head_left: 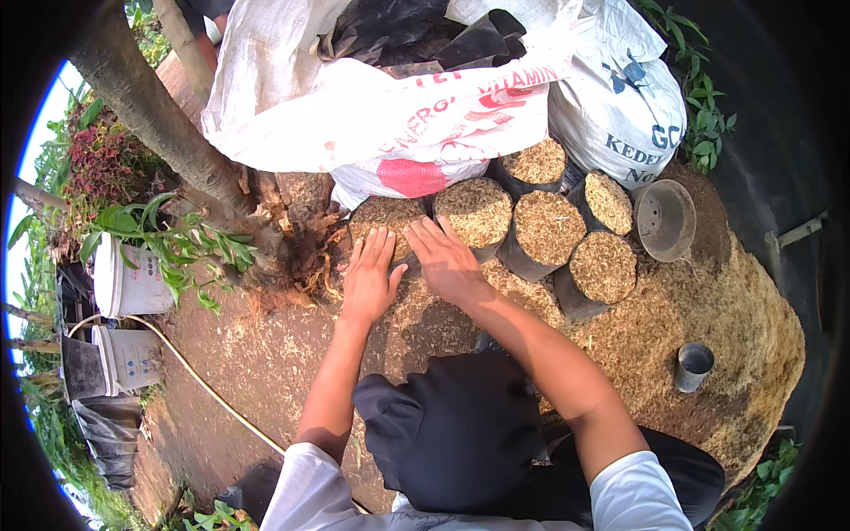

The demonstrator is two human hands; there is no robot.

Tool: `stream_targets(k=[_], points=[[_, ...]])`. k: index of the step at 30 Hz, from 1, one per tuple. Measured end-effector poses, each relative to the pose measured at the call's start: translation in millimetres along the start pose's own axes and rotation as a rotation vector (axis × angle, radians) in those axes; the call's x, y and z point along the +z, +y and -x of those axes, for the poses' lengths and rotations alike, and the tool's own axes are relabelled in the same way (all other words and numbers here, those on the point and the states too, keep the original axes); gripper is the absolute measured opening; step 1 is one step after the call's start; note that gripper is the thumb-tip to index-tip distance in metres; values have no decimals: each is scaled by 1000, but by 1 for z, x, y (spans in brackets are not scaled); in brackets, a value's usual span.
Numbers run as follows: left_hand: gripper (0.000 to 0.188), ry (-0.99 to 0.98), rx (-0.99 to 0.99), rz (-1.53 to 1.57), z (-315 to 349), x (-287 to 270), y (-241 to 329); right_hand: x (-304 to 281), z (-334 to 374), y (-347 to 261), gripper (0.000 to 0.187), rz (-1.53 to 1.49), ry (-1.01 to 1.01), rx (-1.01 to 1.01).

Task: The person scoops grains from a large pile into small black pots using a metal cup, then places the filled pots in a row. The person repeats this process multiple times, occasionally adjusting the pile of grains.

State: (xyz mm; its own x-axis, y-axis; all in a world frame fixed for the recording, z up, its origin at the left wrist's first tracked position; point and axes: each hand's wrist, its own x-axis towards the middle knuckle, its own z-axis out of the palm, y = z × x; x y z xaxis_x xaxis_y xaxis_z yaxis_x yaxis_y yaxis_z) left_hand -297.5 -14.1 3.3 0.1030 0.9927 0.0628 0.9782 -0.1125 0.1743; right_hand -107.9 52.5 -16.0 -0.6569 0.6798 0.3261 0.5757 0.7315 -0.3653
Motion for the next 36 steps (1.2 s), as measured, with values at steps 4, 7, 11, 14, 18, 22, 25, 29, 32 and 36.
stream_targets(k=[4, 7, 11, 14, 18, 22, 25, 29, 32, 36], points=[[83, 129, 69, 38, -16, 10, 7, -19, 11, 6, 56, -48, 100, -16], [88, 88, -16, 23, -30, 26, 19, -34, 26, 11, 63, -136, 73, 76], [81, 61, -14, -26, -47, 36, 26, -53, 48, 26, 59, -148, 53, 216], [71, 2, -22, -13, -52, 34, 23, -65, 67, 35, 59, -147, -9, 309], [75, 5, -27, -13, -51, 32, 25, -83, 88, 42, 57, -143, -12, 266], [82, -109, -72, -26, -53, 24, 37, -110, 104, 53, 58, -67, -4, 220], [84, -263, -108, -124, -63, -3, 52, -138, 116, 63, 58, -40, -53, 203], [76, -186, 16, -171, -68, -65, 99, -199, 149, 82, 59, 4, -146, 82], [49, -397, 287, 209, -75, -113, 148, -259, 181, 96, 54, 38, -195, 44], [30, -470, 798, 539, -100, -134, 236, -313, 214, 108, 41, 53, -10, 108]])
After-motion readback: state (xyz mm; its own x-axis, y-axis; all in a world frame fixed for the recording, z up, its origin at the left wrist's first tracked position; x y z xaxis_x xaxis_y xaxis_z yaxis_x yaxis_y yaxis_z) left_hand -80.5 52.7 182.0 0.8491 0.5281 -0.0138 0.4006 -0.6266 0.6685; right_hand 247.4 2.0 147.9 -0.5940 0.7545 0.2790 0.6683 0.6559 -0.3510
